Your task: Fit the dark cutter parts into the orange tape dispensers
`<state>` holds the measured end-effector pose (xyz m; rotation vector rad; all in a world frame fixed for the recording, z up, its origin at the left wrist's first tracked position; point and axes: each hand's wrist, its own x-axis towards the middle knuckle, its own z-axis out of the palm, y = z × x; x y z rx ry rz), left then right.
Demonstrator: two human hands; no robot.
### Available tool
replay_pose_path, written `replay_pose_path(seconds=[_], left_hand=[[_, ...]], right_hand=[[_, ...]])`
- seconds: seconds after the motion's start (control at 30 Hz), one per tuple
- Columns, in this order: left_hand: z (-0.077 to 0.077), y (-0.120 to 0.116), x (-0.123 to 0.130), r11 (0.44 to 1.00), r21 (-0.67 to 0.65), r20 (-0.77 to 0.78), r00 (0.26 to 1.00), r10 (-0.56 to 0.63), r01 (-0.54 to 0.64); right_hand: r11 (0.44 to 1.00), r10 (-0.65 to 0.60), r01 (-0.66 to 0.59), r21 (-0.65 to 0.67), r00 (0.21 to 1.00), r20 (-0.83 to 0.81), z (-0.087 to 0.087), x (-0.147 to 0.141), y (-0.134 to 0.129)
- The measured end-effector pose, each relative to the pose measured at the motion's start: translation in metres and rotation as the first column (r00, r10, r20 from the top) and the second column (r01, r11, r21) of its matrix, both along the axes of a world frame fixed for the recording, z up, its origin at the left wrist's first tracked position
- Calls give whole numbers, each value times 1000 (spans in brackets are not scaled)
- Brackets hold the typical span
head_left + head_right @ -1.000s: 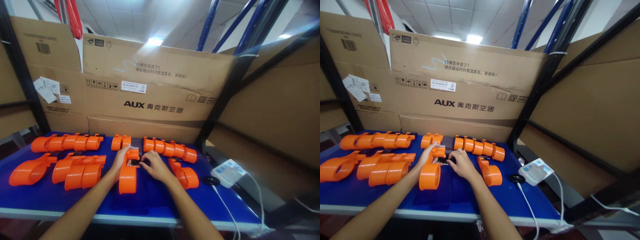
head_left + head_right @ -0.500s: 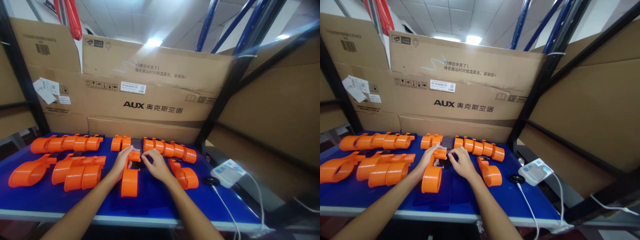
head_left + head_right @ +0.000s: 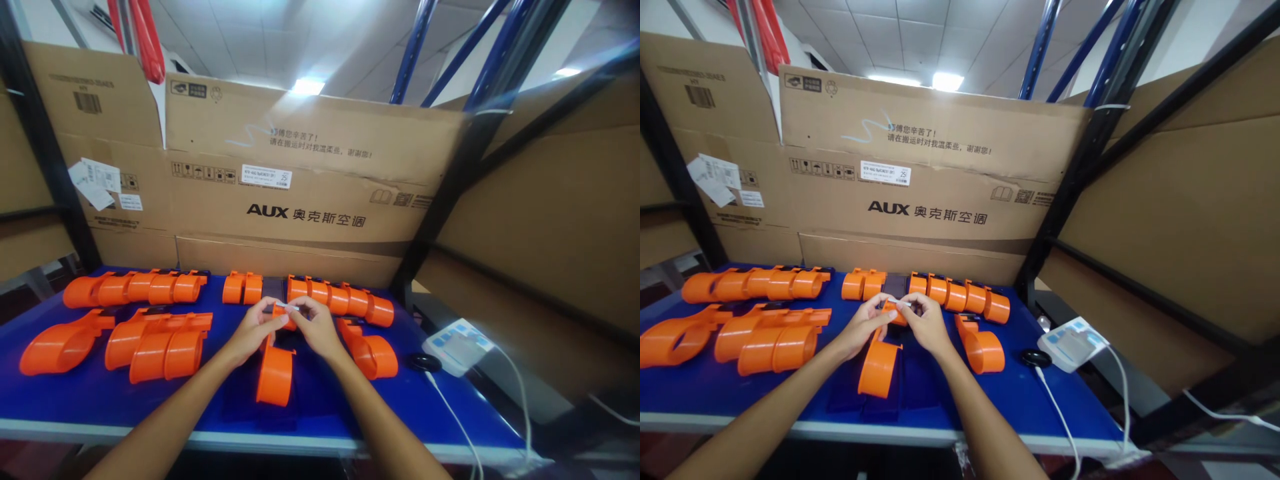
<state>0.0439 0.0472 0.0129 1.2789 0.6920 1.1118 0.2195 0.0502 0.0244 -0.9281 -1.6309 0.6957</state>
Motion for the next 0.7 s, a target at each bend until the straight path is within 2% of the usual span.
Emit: replay_pose_path(seconds=[0.33,0.53,0.7], left_hand=[[3,-1,2,998,-17,37,998,56,-55],[2,5,-2,990,-28,39,990,136,-135],[5,8,-6,975,-75,103,971,217,-210]], right_hand=[[999,-47,47,2,999,10,2,4,3],[997,-71,71,8,997,-38,1,9,8],[995,-100,101,11,991,-91,-3,10,11]])
